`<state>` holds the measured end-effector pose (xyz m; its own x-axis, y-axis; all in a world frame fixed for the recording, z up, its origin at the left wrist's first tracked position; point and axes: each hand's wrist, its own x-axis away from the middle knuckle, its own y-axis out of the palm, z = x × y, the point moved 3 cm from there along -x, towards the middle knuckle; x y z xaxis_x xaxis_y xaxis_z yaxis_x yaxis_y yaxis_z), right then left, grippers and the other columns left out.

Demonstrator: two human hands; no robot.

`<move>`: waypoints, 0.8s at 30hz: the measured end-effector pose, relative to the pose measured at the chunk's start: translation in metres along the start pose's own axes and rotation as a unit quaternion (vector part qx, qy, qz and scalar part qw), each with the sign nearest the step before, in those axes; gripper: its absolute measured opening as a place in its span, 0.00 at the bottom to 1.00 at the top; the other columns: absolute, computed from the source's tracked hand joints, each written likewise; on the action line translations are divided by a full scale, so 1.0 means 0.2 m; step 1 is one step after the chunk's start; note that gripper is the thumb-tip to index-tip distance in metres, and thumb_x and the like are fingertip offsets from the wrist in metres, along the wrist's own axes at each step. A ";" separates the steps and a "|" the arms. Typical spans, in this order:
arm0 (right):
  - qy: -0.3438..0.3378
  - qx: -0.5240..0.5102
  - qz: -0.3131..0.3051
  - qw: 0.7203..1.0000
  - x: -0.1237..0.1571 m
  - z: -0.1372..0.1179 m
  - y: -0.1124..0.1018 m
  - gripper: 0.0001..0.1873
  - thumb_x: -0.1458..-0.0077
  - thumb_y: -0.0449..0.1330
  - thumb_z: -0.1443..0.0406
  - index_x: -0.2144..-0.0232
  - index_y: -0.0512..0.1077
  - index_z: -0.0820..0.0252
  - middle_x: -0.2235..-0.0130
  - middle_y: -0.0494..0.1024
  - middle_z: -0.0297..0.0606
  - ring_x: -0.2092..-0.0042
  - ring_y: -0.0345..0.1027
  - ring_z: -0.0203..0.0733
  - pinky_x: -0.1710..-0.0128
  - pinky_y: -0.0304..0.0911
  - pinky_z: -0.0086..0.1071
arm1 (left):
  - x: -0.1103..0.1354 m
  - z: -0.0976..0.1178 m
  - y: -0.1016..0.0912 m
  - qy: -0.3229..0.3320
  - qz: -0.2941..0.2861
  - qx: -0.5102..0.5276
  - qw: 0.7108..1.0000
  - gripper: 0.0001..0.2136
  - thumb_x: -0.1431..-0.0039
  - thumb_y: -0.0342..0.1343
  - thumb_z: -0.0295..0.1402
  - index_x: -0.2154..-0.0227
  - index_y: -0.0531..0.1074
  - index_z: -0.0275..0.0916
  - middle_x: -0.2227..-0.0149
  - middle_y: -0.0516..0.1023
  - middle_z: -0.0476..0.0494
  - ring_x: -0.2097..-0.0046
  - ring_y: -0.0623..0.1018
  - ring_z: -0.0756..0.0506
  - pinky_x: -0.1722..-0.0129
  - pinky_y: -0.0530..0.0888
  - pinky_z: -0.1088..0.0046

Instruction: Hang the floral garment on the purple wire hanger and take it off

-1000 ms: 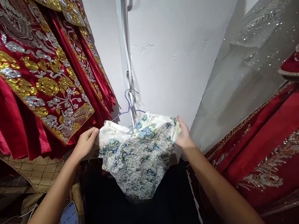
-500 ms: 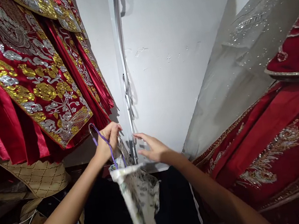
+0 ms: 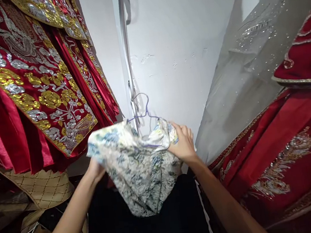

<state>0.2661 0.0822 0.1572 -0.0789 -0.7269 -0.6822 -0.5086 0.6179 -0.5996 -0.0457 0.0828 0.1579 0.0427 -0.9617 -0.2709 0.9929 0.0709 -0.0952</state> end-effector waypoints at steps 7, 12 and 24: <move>-0.040 -0.006 -0.028 0.999 -0.15 -0.18 -0.01 0.48 0.59 0.67 0.58 0.36 0.58 0.54 0.45 0.63 0.51 0.42 0.54 0.66 0.43 0.49 0.56 | 0.13 -0.41 0.16 -0.080 0.094 0.129 0.984 0.26 0.47 0.62 0.51 0.52 0.73 0.37 0.48 0.79 0.36 0.44 0.76 0.35 0.45 0.72 0.59; -0.024 -0.226 -0.086 0.970 0.14 -0.27 0.10 0.33 0.51 0.63 0.56 0.42 0.65 0.51 0.39 0.61 0.44 0.37 0.53 0.58 0.38 0.50 0.50 | 0.32 -0.58 0.27 -0.150 0.109 0.210 0.960 0.24 0.50 0.68 0.40 0.51 0.74 0.38 0.46 0.78 0.36 0.43 0.75 0.36 0.42 0.71 0.58; 0.206 -0.438 -0.203 0.851 0.56 -0.23 0.60 0.21 0.40 0.50 0.45 0.74 0.61 0.53 0.75 0.64 0.32 0.74 0.58 0.40 0.72 0.56 0.34 | 0.44 -0.48 0.23 -0.175 0.020 0.232 0.957 0.26 0.51 0.68 0.41 0.49 0.74 0.39 0.48 0.79 0.37 0.45 0.77 0.35 0.43 0.71 0.59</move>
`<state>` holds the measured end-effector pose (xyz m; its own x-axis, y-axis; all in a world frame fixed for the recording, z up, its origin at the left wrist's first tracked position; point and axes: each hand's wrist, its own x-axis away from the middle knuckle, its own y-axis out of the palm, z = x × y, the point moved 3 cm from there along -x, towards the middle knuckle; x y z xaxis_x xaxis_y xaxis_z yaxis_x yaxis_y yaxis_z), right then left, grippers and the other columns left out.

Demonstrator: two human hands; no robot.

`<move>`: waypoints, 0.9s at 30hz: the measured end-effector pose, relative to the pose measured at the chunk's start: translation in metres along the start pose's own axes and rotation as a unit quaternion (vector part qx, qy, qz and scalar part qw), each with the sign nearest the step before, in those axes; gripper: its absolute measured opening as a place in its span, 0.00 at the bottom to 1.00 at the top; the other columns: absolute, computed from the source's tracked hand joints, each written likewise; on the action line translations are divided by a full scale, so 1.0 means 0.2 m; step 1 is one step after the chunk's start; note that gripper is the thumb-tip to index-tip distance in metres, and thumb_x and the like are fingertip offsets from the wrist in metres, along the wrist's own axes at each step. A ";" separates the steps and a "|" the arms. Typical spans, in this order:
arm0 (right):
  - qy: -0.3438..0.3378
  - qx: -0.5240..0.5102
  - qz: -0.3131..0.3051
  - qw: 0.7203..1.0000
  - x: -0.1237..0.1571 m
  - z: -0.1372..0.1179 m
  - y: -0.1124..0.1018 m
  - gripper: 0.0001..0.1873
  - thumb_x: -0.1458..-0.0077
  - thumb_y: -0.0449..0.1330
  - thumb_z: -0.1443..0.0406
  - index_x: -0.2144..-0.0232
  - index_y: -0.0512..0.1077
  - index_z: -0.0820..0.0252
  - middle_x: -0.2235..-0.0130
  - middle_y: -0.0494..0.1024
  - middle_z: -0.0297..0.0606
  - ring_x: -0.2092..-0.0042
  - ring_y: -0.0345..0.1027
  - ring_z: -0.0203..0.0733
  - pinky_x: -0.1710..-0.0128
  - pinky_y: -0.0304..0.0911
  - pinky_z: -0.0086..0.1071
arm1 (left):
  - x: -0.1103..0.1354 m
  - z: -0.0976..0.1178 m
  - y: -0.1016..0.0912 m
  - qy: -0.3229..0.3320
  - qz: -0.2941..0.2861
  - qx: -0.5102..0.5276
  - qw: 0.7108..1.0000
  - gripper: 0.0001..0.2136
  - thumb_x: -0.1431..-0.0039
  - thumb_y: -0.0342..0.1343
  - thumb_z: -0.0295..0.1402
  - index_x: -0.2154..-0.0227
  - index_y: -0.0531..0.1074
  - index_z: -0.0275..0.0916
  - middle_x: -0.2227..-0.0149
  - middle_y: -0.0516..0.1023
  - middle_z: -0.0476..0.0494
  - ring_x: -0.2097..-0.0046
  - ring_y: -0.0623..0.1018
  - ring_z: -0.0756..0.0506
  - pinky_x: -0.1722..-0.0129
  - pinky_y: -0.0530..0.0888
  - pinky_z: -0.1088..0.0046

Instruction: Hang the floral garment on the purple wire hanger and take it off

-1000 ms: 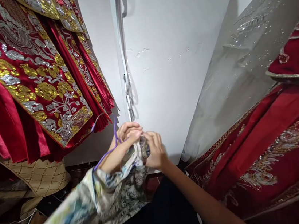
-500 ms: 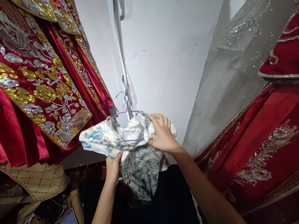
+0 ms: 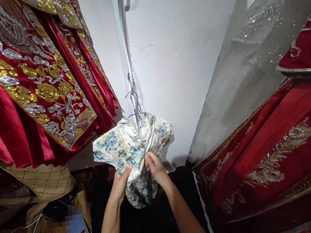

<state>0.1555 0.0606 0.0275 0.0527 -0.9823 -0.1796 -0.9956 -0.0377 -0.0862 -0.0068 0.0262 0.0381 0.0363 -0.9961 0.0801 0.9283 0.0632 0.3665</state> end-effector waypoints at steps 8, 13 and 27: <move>0.055 -0.028 0.006 0.998 0.04 -0.01 -0.08 0.16 0.47 0.55 0.54 0.80 0.60 0.55 0.80 0.55 0.28 0.77 0.48 0.36 0.77 0.45 0.30 | 0.03 -0.04 -0.10 0.172 0.263 -0.257 0.914 0.34 0.47 0.63 0.43 0.39 0.60 0.40 0.34 0.59 0.31 0.32 0.59 0.32 0.35 0.56 0.49; 0.087 -0.058 -0.053 0.993 0.09 0.00 0.01 0.14 0.49 0.53 0.59 0.82 0.60 0.55 0.83 0.53 0.26 0.81 0.44 0.32 0.79 0.41 0.29 | 0.10 -0.12 0.10 0.267 0.154 -0.358 0.881 0.27 0.40 0.56 0.41 0.39 0.60 0.46 0.34 0.59 0.36 0.32 0.57 0.34 0.34 0.52 0.53; 0.060 -0.053 -0.132 0.988 0.01 -0.28 0.06 0.11 0.50 0.53 0.65 0.81 0.71 0.60 0.88 0.66 0.29 0.84 0.56 0.32 0.80 0.50 0.27 | 0.02 -0.08 0.19 0.264 0.093 -0.284 0.917 0.07 0.42 0.53 0.32 0.61 0.70 0.42 0.61 0.75 0.44 0.56 0.75 0.42 0.55 0.69 0.67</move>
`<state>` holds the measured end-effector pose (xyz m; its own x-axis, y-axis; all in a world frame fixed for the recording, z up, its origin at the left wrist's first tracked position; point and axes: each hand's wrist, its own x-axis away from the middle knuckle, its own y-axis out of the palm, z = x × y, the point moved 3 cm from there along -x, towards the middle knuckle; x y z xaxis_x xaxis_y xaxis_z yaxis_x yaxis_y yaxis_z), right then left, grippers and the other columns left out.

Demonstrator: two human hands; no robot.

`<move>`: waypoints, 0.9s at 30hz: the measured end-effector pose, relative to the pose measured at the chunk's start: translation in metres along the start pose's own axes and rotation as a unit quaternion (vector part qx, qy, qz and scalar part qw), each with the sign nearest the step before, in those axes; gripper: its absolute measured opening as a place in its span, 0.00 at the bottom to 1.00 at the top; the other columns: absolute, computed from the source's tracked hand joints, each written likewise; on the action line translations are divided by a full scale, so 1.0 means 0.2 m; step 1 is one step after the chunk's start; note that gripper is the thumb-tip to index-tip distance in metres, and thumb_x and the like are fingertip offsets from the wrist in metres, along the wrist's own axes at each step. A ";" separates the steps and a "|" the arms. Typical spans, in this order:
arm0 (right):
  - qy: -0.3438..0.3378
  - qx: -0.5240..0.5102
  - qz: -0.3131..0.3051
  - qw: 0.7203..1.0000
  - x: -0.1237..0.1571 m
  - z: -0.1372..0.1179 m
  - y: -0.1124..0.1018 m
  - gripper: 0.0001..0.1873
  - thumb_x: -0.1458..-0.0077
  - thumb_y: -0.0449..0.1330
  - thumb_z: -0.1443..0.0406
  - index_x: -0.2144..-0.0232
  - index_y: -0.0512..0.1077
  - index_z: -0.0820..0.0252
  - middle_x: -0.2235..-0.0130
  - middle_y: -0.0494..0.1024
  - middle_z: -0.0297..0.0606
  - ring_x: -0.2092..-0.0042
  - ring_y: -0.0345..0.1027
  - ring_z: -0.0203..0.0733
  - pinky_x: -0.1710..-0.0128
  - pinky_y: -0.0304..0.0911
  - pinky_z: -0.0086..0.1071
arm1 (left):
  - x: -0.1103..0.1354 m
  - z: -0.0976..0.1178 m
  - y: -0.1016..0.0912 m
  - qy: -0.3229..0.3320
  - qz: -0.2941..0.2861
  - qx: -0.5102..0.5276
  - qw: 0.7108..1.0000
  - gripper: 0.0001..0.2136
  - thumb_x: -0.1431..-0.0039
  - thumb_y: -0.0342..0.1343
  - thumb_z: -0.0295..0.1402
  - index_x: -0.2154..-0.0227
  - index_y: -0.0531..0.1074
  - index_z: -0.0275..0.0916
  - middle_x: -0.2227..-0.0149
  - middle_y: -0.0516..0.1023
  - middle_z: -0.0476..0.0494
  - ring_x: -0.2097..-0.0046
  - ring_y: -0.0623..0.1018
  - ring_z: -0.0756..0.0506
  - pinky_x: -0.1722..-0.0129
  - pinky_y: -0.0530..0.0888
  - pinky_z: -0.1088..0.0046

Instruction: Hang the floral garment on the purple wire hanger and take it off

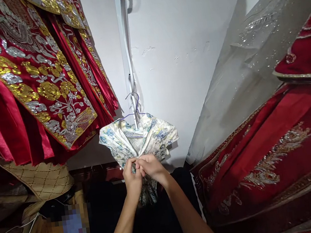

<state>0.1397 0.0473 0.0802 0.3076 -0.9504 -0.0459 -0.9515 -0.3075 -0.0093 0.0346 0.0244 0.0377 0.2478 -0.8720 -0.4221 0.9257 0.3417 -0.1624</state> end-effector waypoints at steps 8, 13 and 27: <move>-0.098 -0.140 0.186 0.968 -0.09 -0.29 -0.21 0.11 0.49 0.58 0.61 0.78 0.72 0.62 0.87 0.58 0.24 0.84 0.45 0.28 0.82 0.41 0.26 | 0.12 -0.08 0.08 0.083 -0.093 -0.065 0.990 0.10 0.35 0.51 0.35 0.73 0.66 0.39 0.72 0.66 0.48 0.66 0.69 0.46 0.64 0.66 0.71; -0.160 -0.124 0.170 0.964 -0.16 -0.57 -0.22 0.11 0.48 0.57 0.61 0.76 0.72 0.63 0.84 0.64 0.28 0.83 0.50 0.28 0.83 0.42 0.25 | 0.02 -0.04 0.07 0.092 -0.123 -0.029 0.988 0.09 0.36 0.53 0.36 0.71 0.69 0.39 0.71 0.68 0.48 0.66 0.70 0.47 0.64 0.67 0.71; -0.145 0.046 0.195 0.969 -0.16 -0.36 -0.15 0.11 0.47 0.55 0.62 0.79 0.68 0.59 0.85 0.59 0.25 0.82 0.49 0.31 0.81 0.43 0.27 | -0.57 0.69 -0.10 0.311 -0.043 -0.083 0.946 0.07 0.33 0.51 0.32 0.63 0.73 0.38 0.64 0.76 0.44 0.60 0.75 0.46 0.57 0.70 0.70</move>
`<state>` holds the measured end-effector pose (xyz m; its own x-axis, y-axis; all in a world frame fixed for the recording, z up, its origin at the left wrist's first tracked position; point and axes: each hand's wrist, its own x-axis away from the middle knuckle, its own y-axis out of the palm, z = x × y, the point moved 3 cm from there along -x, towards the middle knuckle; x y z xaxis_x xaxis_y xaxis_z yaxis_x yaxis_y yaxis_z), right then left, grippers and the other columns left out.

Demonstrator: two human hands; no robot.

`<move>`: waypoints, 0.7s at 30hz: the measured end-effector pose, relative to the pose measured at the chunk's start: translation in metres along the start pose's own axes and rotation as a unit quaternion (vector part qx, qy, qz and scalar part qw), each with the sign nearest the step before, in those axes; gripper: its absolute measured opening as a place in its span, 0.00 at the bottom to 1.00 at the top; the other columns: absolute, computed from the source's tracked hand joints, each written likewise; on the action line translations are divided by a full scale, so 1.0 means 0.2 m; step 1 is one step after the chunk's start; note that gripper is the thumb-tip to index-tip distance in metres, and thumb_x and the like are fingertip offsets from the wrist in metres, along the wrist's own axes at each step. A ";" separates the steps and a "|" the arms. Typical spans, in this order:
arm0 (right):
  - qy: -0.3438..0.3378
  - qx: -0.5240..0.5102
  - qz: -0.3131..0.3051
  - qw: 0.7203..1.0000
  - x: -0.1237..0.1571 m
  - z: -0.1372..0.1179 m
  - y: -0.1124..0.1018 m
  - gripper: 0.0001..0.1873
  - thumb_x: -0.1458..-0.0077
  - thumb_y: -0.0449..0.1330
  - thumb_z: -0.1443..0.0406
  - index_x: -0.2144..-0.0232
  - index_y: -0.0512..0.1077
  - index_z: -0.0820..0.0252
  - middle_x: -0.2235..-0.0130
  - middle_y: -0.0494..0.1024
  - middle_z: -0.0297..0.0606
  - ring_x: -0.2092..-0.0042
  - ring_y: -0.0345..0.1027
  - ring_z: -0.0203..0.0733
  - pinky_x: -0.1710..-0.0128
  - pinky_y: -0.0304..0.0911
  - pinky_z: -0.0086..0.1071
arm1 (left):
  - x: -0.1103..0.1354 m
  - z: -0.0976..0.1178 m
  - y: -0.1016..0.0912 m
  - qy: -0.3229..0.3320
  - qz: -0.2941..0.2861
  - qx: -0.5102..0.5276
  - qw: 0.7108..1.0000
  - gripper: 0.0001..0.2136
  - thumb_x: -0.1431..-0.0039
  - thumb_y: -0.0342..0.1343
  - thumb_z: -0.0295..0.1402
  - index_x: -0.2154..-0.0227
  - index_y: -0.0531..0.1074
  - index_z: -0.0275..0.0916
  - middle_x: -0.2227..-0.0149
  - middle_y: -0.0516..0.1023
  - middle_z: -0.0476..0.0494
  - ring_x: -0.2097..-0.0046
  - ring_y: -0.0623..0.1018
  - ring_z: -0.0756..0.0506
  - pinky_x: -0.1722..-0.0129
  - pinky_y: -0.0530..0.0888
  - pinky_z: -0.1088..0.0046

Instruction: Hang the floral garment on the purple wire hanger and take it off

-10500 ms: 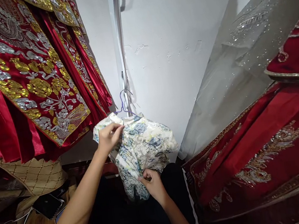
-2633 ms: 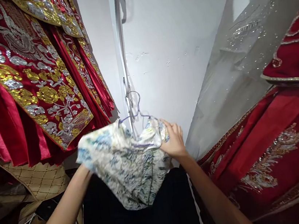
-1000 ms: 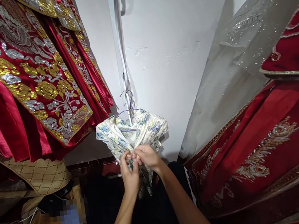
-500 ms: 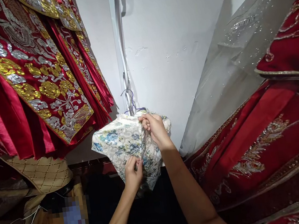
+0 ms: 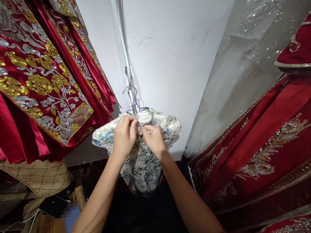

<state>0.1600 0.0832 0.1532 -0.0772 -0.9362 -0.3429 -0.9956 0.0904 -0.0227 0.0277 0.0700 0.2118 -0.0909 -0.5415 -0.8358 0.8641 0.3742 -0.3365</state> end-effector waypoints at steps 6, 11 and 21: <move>0.056 -0.007 -0.048 0.997 0.20 0.29 0.02 0.14 0.49 0.53 0.62 0.83 0.65 0.58 0.87 0.59 0.26 0.83 0.50 0.32 0.81 0.44 0.28 | 0.13 -0.42 -0.33 -0.231 0.328 0.172 0.900 0.06 0.36 0.55 0.34 0.63 0.73 0.36 0.67 0.74 0.49 0.65 0.74 0.51 0.61 0.71 0.76; 0.097 -0.048 -0.142 0.984 0.36 0.32 0.09 0.12 0.50 0.53 0.64 0.83 0.68 0.58 0.87 0.61 0.27 0.83 0.53 0.32 0.80 0.48 0.28 | 0.57 -0.71 -0.24 -0.476 0.269 0.296 0.783 0.12 0.38 0.52 0.30 0.78 0.64 0.37 0.81 0.64 0.54 0.77 0.69 0.54 0.68 0.72 0.76; 0.200 0.015 -0.222 0.954 0.38 0.34 -0.17 0.16 0.46 0.51 0.64 0.83 0.69 0.57 0.87 0.64 0.30 0.83 0.51 0.33 0.80 0.49 0.28 | 0.83 -0.61 0.07 -0.481 -0.011 0.264 0.836 0.11 0.56 0.67 0.36 0.78 0.73 0.34 0.77 0.75 0.46 0.71 0.75 0.45 0.66 0.71 0.70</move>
<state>0.1910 0.0321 0.0639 0.3322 -0.9386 0.0932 -0.9334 -0.3414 -0.1102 -0.0354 0.0781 0.0148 0.1103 -0.9938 -0.0116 0.9888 0.1086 0.1026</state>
